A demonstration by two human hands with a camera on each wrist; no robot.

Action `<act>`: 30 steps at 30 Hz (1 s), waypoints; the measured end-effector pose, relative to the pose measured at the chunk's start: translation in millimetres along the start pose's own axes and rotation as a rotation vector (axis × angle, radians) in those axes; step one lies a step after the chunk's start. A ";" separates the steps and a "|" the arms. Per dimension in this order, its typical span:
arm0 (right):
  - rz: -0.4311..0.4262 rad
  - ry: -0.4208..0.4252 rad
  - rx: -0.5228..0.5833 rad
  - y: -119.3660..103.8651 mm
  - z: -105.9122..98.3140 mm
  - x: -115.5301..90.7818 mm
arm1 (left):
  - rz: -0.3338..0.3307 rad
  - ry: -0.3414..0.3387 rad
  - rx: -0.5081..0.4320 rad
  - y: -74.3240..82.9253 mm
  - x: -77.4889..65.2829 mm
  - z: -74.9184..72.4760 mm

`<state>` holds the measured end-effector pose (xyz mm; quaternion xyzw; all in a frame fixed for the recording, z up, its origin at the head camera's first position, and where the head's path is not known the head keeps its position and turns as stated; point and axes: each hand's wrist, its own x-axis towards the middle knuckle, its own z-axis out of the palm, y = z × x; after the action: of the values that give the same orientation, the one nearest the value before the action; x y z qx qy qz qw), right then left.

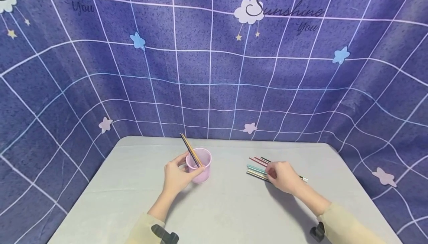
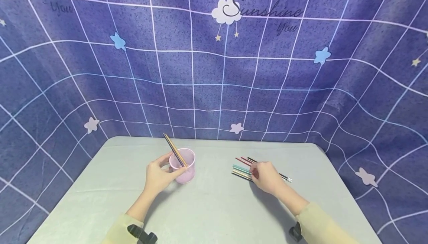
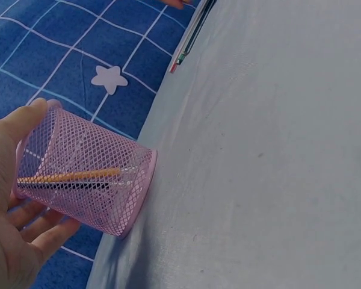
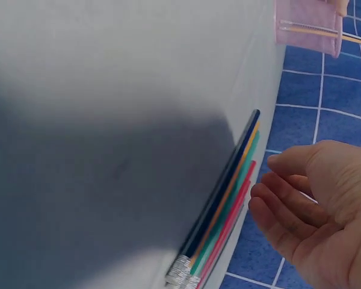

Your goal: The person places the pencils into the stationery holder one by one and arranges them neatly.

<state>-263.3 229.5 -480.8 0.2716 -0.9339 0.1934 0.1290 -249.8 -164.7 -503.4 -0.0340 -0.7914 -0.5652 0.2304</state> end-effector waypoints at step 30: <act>-0.079 0.040 0.034 -8.9 -8.1 31.3 | -0.035 -0.011 0.004 3.7 1.7 -0.3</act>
<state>-282.9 211.7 -460.2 0.3067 -0.9161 0.2096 0.1507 -250.0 -164.0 -499.4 -0.0229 -0.7943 -0.5672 0.2163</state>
